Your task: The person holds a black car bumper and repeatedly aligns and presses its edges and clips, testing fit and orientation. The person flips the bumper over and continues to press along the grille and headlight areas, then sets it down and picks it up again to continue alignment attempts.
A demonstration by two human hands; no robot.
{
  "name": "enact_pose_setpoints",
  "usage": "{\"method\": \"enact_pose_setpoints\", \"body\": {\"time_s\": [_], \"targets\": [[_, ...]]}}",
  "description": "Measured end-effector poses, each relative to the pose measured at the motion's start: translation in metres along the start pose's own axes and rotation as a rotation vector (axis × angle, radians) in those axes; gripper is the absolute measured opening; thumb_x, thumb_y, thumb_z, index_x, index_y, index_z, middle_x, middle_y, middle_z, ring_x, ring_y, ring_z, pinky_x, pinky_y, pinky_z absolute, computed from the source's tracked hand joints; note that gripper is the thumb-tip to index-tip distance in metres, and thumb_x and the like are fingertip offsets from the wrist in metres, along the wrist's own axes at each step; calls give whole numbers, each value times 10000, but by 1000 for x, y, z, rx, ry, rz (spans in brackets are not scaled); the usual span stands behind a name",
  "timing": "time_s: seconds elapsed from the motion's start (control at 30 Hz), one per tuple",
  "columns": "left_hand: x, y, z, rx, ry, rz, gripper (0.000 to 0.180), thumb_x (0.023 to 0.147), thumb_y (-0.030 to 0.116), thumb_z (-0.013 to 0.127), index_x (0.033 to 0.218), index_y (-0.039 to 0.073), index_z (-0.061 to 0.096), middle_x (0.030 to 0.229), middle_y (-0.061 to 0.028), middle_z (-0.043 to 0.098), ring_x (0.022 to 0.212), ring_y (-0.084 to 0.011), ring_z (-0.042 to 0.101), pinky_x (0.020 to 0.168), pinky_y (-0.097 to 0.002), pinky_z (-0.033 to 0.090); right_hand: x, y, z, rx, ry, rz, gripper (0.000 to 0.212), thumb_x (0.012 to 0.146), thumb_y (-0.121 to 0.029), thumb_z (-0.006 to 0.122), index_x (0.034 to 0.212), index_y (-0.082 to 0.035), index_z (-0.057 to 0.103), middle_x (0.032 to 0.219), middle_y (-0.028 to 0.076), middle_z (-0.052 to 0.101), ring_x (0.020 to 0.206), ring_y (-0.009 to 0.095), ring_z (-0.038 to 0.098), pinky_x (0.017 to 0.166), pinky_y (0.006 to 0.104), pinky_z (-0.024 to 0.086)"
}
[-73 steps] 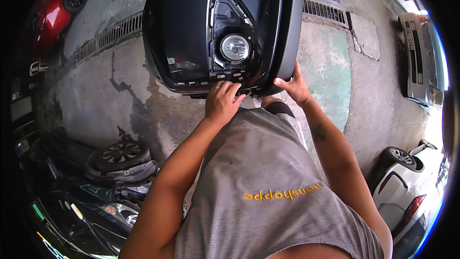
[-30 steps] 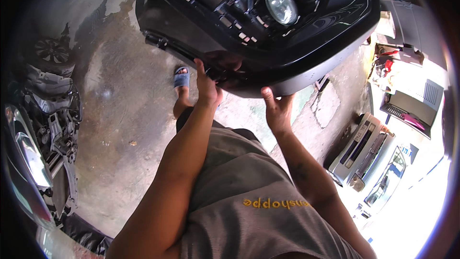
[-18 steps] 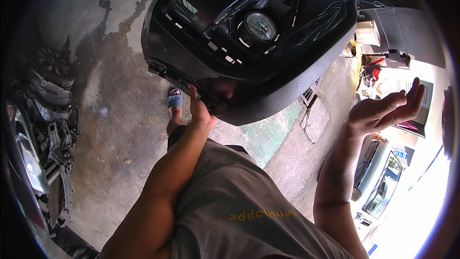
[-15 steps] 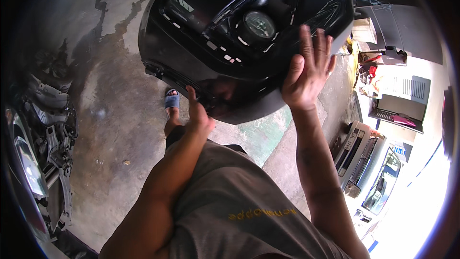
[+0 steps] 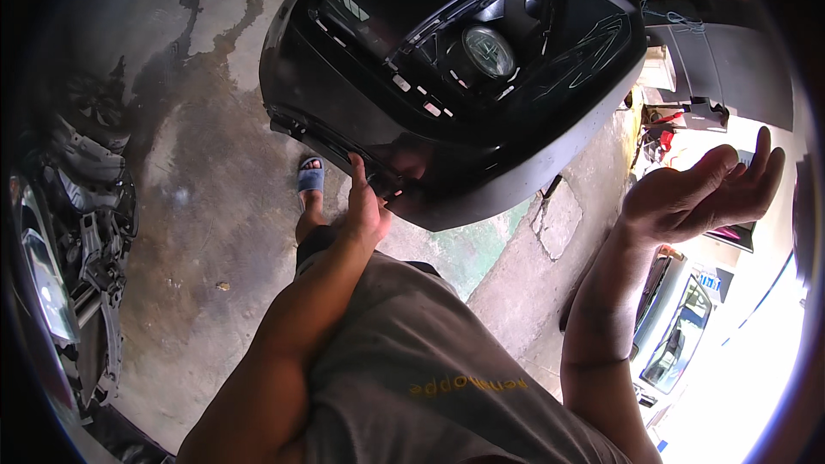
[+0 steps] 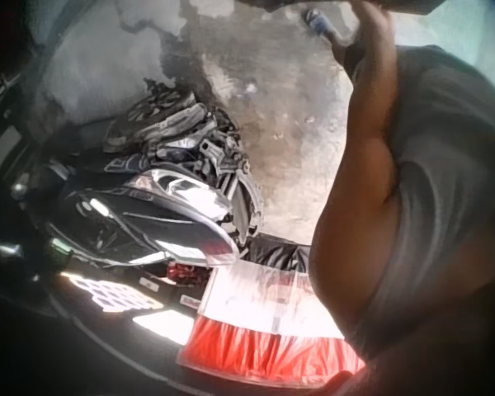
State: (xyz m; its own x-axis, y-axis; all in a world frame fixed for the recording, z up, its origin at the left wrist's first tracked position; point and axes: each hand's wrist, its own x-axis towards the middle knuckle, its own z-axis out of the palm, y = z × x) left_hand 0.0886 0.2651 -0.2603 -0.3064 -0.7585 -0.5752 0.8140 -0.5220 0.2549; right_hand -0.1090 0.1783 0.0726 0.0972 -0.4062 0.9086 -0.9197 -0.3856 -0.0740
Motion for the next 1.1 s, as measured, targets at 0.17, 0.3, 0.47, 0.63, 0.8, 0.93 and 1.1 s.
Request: {"method": "enact_pose_setpoints", "body": {"time_s": [0.17,0.3,0.47,0.63,0.8,0.93,1.1], "targets": [[-2,12,7,-66,-36,-1,790,1110,741,358,1421,77,653,1331,-104,760,1242,-255,722,1055,-412,551,-100,-5,35,-385,-644,-25,673,1001,-304,683,1643,-205,508,1540,215,517,1547,451,363,1287,596,150],[15,-1,-2,-33,26,-1,788,1110,762,334,1418,118,669,1280,-52,780,1159,-208,722,971,-383,515,-83,-2,33,-240,-449,80,588,1083,-231,575,1646,-112,455,1555,238,479,1510,439,387,1274,580,193],[9,4,12,24,19,16,806,1121,759,271,1485,132,624,1326,-65,763,1222,-222,705,1004,-405,495,-83,27,13,257,39,634,543,1155,-257,505,1640,-50,374,1547,222,479,1462,330,449,1252,542,269],[5,7,13,-13,-75,-22,820,1115,770,269,1563,151,565,1410,-89,735,1313,-229,668,1069,-389,456,-161,96,-36,575,-42,1502,687,1112,-544,555,1607,-86,427,1419,139,602,1315,255,572,1121,508,432],[25,0,-16,111,38,-35,902,1066,838,261,1650,181,464,1603,-88,580,1492,-281,504,1276,-524,243,-180,47,-29,982,-335,1628,974,1040,-845,409,1743,-188,257,1702,132,422,1367,301,568,1091,487,458],[46,-6,-38,40,177,-165,1043,986,938,241,1710,201,382,1725,-88,445,1629,-287,307,1308,-626,73,-213,45,-16,929,-432,1576,1042,993,-712,683,1749,-244,139,1734,74,362,1548,337,403,1144,598,430],[84,-23,-66,31,89,-249,983,955,959,254,1473,229,661,1644,-17,548,1580,-225,397,1310,-534,152,-230,49,2,910,-434,1588,1274,911,-526,888,1765,-267,-22,1672,160,378,1502,344,450,1039,573,550]]}}
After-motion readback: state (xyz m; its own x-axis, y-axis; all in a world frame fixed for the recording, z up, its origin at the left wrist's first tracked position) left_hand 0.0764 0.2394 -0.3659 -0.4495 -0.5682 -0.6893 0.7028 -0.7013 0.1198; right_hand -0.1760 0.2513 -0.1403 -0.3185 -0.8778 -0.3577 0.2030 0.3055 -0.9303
